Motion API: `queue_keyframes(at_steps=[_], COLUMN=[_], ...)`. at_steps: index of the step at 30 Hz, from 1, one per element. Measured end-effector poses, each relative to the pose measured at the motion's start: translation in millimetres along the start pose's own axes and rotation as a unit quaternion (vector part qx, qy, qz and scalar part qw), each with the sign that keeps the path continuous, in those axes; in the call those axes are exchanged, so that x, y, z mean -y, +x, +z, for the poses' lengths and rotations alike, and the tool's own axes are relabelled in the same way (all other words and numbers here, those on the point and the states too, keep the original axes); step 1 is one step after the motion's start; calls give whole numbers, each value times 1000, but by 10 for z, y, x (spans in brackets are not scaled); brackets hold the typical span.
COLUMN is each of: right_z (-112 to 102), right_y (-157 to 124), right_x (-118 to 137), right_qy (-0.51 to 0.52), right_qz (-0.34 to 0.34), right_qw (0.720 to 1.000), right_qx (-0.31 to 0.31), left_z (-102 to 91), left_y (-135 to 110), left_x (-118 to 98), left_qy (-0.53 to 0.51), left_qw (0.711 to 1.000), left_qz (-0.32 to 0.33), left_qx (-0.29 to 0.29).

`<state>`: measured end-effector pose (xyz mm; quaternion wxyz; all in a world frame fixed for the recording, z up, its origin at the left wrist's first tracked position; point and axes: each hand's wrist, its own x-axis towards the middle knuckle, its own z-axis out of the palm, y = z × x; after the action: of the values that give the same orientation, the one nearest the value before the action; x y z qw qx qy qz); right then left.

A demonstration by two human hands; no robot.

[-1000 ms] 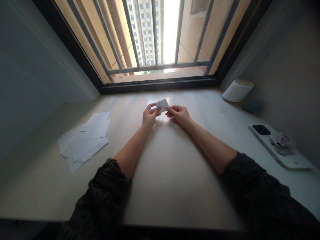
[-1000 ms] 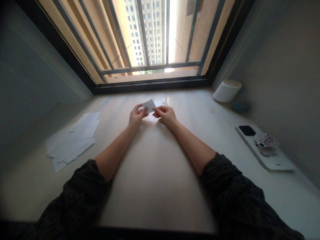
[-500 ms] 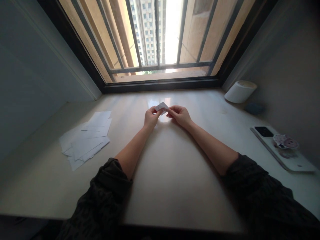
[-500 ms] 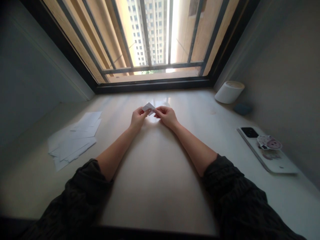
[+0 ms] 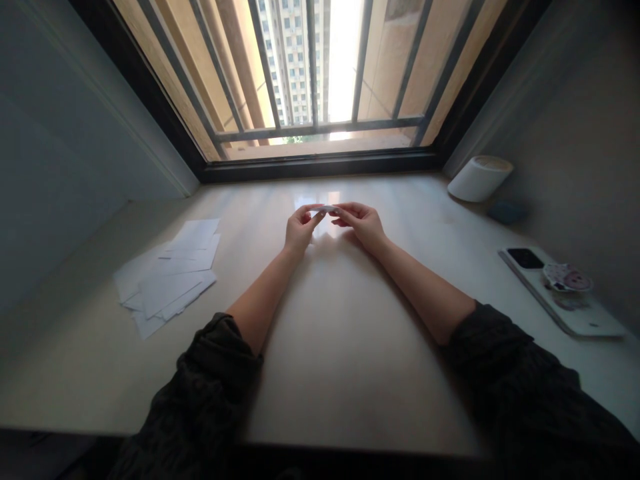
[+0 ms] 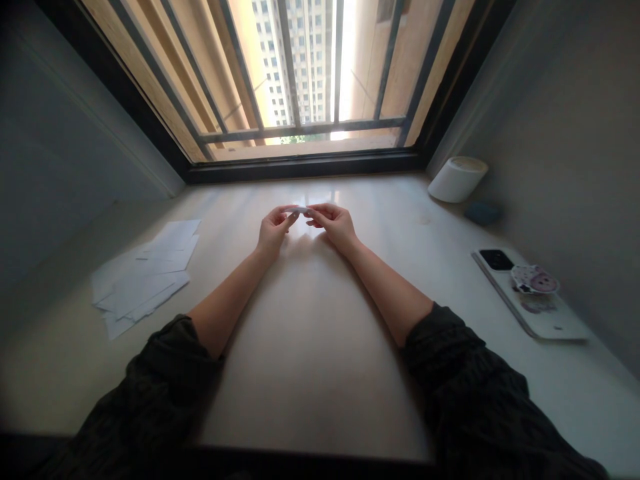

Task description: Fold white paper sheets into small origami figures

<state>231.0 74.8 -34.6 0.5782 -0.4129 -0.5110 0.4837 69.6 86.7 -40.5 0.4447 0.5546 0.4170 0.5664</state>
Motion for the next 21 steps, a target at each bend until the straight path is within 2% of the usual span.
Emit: queue_keyframes(at_steps=[5, 8, 12, 21], right_z=[-15, -10, 7, 8], right_y=[25, 45, 38, 2], right_x=[-58, -89, -69, -9], right_qy=[7, 5, -5, -22], right_qz=[-15, -20, -17, -19], right_qw=[1000, 1000, 1000, 999], right_qx=[-4, -3, -11, -13], left_z=[10, 24, 36, 43], left_y=[-27, -31, -22, -24], left_x=[-8, 4, 17, -24], left_qy=[-35, -41, -45, -59], left_qw=[998, 996, 996, 998], left_qz=[-23, 2, 32, -7], left_qx=[50, 77, 66, 32])
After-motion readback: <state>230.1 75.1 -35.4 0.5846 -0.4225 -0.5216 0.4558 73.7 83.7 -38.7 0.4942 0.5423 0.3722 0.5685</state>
